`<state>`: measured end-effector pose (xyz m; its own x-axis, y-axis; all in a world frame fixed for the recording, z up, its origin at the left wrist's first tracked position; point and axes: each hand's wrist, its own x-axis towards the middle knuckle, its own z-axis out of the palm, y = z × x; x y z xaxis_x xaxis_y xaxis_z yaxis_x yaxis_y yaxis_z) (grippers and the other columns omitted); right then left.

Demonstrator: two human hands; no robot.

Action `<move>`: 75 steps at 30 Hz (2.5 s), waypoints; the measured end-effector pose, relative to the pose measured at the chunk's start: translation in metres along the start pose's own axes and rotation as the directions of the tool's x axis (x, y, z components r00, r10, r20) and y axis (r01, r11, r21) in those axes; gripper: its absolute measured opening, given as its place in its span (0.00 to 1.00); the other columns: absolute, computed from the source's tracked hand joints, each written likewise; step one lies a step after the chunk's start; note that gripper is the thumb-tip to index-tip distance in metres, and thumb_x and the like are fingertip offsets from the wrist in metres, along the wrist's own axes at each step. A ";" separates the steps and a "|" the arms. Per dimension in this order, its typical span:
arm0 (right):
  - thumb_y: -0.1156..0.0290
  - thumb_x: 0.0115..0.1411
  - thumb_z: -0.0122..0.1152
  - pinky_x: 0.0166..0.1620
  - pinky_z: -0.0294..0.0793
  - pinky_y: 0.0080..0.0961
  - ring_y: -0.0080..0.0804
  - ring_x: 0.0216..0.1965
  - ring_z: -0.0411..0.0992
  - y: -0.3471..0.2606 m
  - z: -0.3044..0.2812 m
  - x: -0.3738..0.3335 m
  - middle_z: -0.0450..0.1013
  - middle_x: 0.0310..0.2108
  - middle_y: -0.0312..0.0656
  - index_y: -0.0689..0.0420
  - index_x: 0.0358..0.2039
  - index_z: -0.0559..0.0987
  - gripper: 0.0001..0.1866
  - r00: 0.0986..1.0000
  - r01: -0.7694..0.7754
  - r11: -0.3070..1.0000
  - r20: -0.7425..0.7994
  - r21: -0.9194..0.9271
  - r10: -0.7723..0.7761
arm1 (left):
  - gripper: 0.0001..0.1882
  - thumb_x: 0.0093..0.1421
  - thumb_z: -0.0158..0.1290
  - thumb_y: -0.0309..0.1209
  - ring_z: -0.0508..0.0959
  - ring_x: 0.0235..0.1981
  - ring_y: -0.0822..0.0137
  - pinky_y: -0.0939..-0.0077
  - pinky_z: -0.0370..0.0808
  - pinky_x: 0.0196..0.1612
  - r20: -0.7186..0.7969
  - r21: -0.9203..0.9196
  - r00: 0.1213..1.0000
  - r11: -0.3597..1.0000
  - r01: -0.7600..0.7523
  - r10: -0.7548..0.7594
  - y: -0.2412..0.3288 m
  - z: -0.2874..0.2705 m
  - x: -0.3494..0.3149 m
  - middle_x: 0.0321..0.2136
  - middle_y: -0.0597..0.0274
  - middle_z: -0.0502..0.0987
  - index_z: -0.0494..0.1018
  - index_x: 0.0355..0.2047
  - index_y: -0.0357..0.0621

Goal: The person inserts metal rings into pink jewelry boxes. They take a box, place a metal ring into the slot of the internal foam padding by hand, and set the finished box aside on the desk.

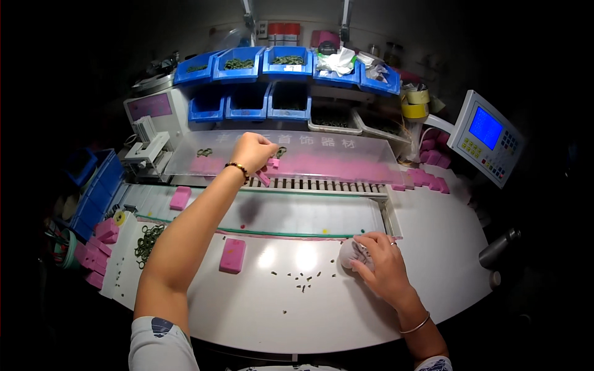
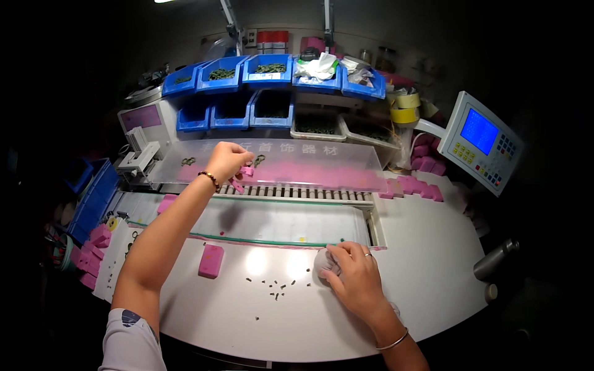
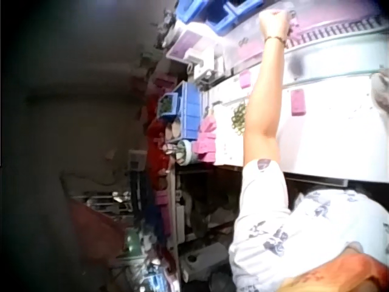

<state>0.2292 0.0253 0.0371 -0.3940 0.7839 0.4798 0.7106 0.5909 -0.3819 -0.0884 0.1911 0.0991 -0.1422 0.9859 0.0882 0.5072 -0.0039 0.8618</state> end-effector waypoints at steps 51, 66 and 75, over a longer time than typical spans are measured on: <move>0.68 0.51 0.67 0.35 0.64 0.21 0.25 0.35 0.76 -0.079 -0.048 -0.020 0.76 0.51 0.46 0.51 0.45 0.83 0.18 0.883 0.461 0.884 -0.064 -0.069 -0.466 | 0.09 0.70 0.43 0.37 0.70 0.28 0.80 0.88 0.68 0.32 0.162 -0.882 0.986 0.455 0.126 0.040 -0.018 0.082 -0.213 0.30 0.68 0.70 0.66 0.40 0.44; 0.71 0.52 0.63 0.43 0.65 0.31 0.35 0.35 0.74 -0.010 -0.016 -0.040 0.71 0.56 0.47 0.51 0.50 0.77 0.22 0.960 0.245 0.841 0.240 -0.482 -0.142 | 0.20 0.68 0.44 0.48 0.79 0.31 0.62 0.67 0.79 0.31 0.223 -0.962 0.943 0.102 0.254 -0.248 -0.039 0.050 -0.192 0.31 0.59 0.74 0.68 0.42 0.42; 0.66 0.53 0.70 0.43 0.69 0.27 0.35 0.43 0.74 -0.041 -0.002 0.006 0.74 0.51 0.46 0.57 0.56 0.72 0.29 0.974 -0.097 0.890 0.226 0.445 -0.006 | 0.12 0.68 0.49 0.38 0.79 0.39 0.64 0.68 0.78 0.47 0.268 -0.920 0.963 0.289 0.265 -0.029 -0.033 0.072 -0.216 0.40 0.58 0.75 0.67 0.44 0.43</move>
<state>0.1989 0.0057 0.0573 -0.5200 0.8029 0.2914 0.4118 0.5345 -0.7381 -0.0135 -0.0097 0.0155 0.0764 0.9943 -0.0738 -0.6732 0.1060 0.7319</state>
